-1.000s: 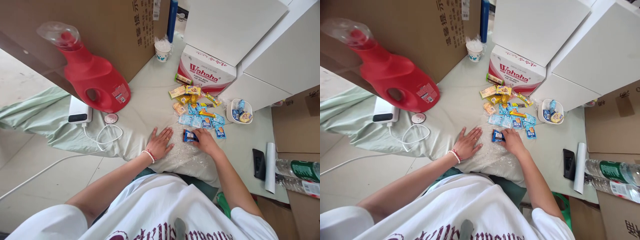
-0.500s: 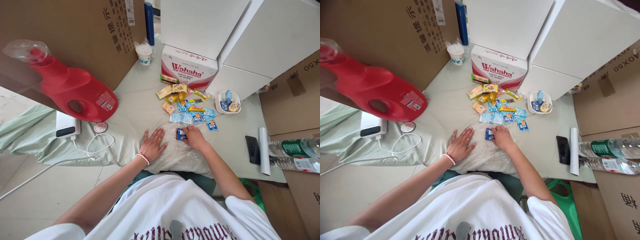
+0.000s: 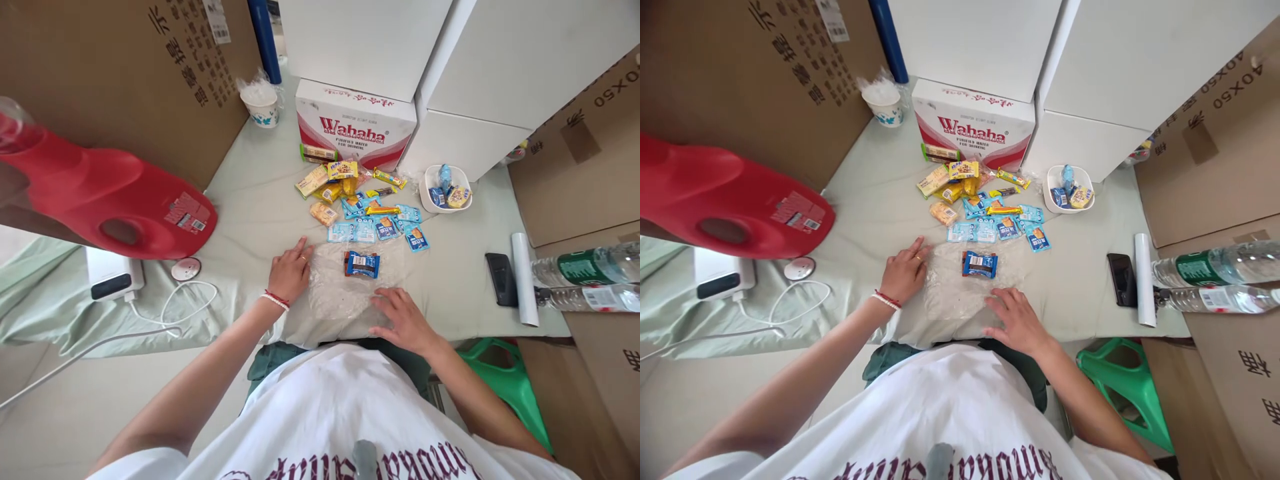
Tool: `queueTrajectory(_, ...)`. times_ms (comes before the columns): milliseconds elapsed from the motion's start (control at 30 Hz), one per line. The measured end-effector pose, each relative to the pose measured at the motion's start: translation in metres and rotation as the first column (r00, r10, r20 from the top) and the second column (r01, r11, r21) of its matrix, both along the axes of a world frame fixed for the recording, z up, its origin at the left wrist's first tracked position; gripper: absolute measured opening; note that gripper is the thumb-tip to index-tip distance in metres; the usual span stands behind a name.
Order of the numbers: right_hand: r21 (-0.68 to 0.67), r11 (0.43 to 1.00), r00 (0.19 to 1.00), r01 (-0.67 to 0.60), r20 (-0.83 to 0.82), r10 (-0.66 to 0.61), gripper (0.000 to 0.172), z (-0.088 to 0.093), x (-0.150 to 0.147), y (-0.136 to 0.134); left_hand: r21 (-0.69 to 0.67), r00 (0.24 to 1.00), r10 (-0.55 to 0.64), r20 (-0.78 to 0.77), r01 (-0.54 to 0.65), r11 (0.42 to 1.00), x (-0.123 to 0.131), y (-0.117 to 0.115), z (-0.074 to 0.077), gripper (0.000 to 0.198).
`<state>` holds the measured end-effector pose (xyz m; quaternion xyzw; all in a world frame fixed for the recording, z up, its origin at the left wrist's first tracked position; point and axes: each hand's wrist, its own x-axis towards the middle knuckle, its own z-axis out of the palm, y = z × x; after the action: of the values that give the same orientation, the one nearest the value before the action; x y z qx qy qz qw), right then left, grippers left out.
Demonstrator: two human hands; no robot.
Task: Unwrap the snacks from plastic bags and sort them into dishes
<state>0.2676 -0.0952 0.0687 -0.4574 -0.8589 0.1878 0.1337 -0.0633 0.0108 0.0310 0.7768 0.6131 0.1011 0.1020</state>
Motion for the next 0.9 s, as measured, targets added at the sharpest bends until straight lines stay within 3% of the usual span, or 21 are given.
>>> queueTrajectory(100,0.027,0.996,0.996,0.083,0.030,-0.084,0.034,-0.026,-0.005,-0.020,0.146,1.000,-0.018,0.015,0.016,0.989,-0.001,0.003,-0.001,0.049)
queueTrajectory(167,0.039,0.991,0.992,0.128,-0.008,-0.127,0.031,-0.037,-0.008,-0.022,0.182,0.979,-0.195,0.052,0.183,0.966,-0.001,0.001,-0.003,0.045)
queueTrajectory(233,0.050,0.989,0.989,0.137,-0.060,-0.134,0.031,-0.040,-0.009,-0.019,0.143,0.901,-0.426,0.077,0.413,0.899,-0.002,0.000,-0.004,0.046)
queueTrajectory(300,0.066,0.990,0.987,0.121,-0.118,-0.112,0.029,-0.034,-0.009,-0.014,0.084,0.836,-0.543,0.081,0.537,0.839,-0.004,0.004,-0.006,0.048)
queueTrajectory(333,0.074,0.991,0.984,0.109,-0.147,-0.097,0.029,-0.028,-0.008,-0.011,0.063,0.840,-0.538,0.075,0.534,0.843,-0.006,0.007,-0.006,0.049)
queueTrajectory(467,0.089,0.994,0.975,0.069,-0.216,-0.048,0.029,0.001,-0.001,0.008,0.008,0.959,-0.274,0.072,0.274,0.962,-0.016,0.026,-0.008,0.063)
queueTrajectory(567,0.065,0.996,0.973,0.069,-0.227,-0.052,0.031,0.022,0.006,0.030,0.024,0.984,-0.147,0.103,0.145,0.989,-0.022,0.030,-0.004,0.070)
queueTrajectory(667,-0.004,0.998,0.983,0.066,-0.172,-0.065,0.031,0.035,0.009,0.057,0.147,0.938,-0.328,0.112,0.310,0.939,-0.021,0.018,0.004,0.079)
queueTrajectory(767,-0.060,0.994,0.990,0.094,-0.096,-0.099,0.029,0.040,0.006,0.084,0.168,0.789,-0.607,0.094,0.589,0.791,-0.013,-0.001,0.011,0.085)
queueTrajectory(833,-0.089,0.989,0.988,0.120,-0.085,-0.127,0.028,0.040,0.004,0.099,0.143,0.722,-0.685,0.098,0.671,0.728,-0.008,-0.008,0.011,0.078)
queueTrajectory(900,-0.126,0.982,0.984,0.141,-0.095,-0.154,0.028,0.039,0.002,0.113,0.120,0.731,-0.672,0.115,0.661,0.740,-0.004,-0.009,0.008,0.068)
